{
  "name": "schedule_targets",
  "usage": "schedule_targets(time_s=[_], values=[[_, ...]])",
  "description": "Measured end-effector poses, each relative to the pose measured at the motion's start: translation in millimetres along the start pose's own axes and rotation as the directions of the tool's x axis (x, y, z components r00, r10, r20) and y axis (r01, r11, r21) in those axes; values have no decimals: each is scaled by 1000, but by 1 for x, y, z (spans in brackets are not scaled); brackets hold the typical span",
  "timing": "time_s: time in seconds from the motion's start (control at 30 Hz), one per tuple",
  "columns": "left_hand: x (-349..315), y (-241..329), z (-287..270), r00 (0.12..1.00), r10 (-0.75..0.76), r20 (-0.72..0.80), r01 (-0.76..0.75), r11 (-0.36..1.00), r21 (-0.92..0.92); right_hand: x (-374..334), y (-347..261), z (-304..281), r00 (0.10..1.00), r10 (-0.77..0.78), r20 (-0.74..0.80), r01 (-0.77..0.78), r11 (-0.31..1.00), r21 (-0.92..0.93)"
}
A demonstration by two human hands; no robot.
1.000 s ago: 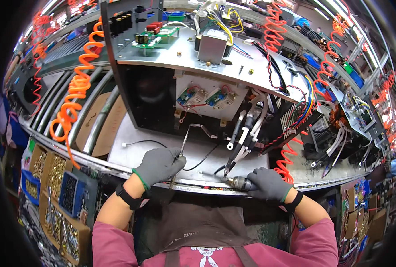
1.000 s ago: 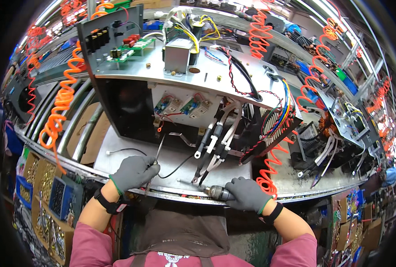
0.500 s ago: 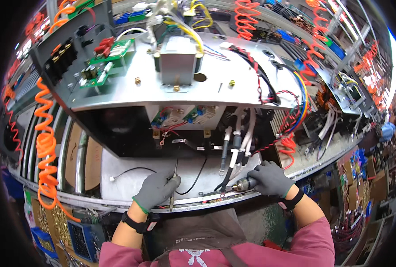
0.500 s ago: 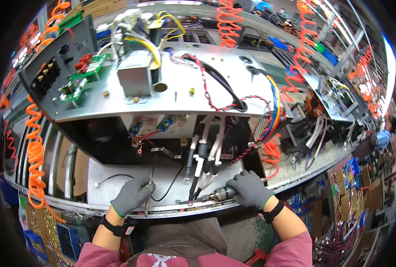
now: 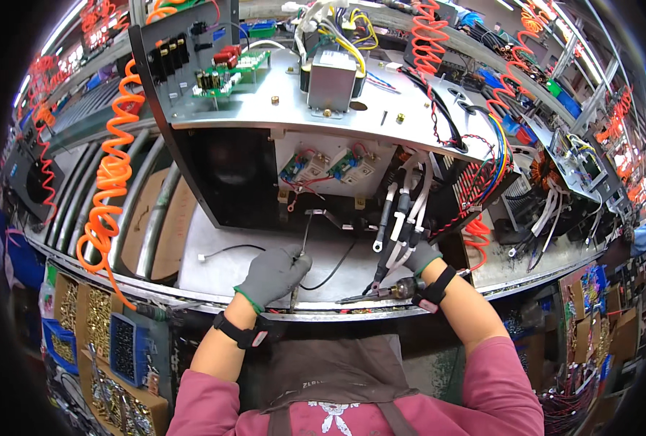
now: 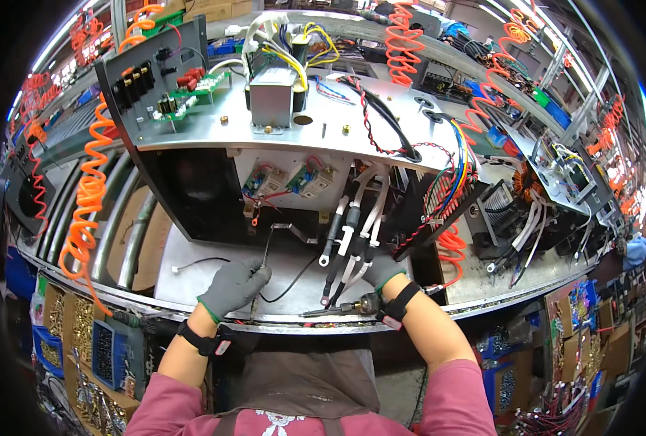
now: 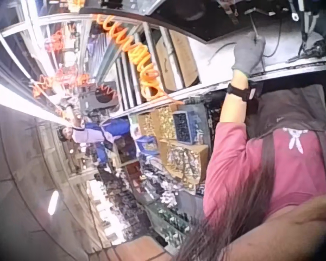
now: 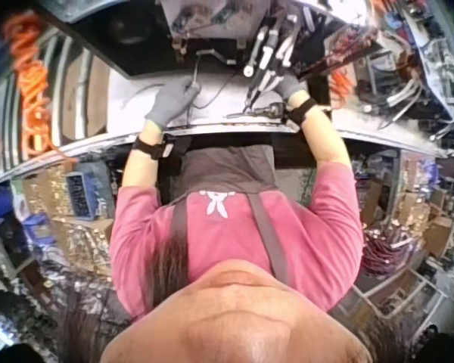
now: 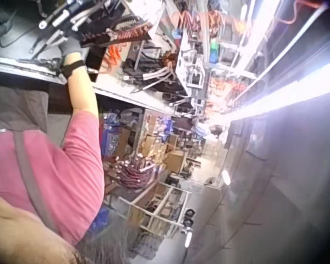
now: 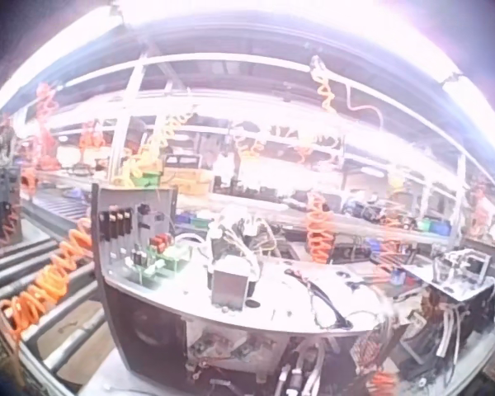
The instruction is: Assembling internal electrical components and wiring into a DC inverter housing on an assembly line.
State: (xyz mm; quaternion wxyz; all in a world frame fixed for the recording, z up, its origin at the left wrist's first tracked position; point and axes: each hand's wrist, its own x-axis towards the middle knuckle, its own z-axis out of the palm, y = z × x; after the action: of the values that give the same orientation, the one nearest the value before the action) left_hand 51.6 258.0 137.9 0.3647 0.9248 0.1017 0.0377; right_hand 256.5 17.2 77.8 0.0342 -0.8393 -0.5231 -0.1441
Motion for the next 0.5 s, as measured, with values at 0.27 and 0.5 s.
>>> schedule_targets(time_s=[0.27, 0.5], values=[[7, 0, 6, 994, 94, -54, -95, 995, -24, 6, 28, -11, 994, 65, -83, -58, 994, 94], [37, 3, 11, 998, 51, -36, -46, 991, 126, 10, 28, -7, 987, 127, -98, -108, 978, 181]])
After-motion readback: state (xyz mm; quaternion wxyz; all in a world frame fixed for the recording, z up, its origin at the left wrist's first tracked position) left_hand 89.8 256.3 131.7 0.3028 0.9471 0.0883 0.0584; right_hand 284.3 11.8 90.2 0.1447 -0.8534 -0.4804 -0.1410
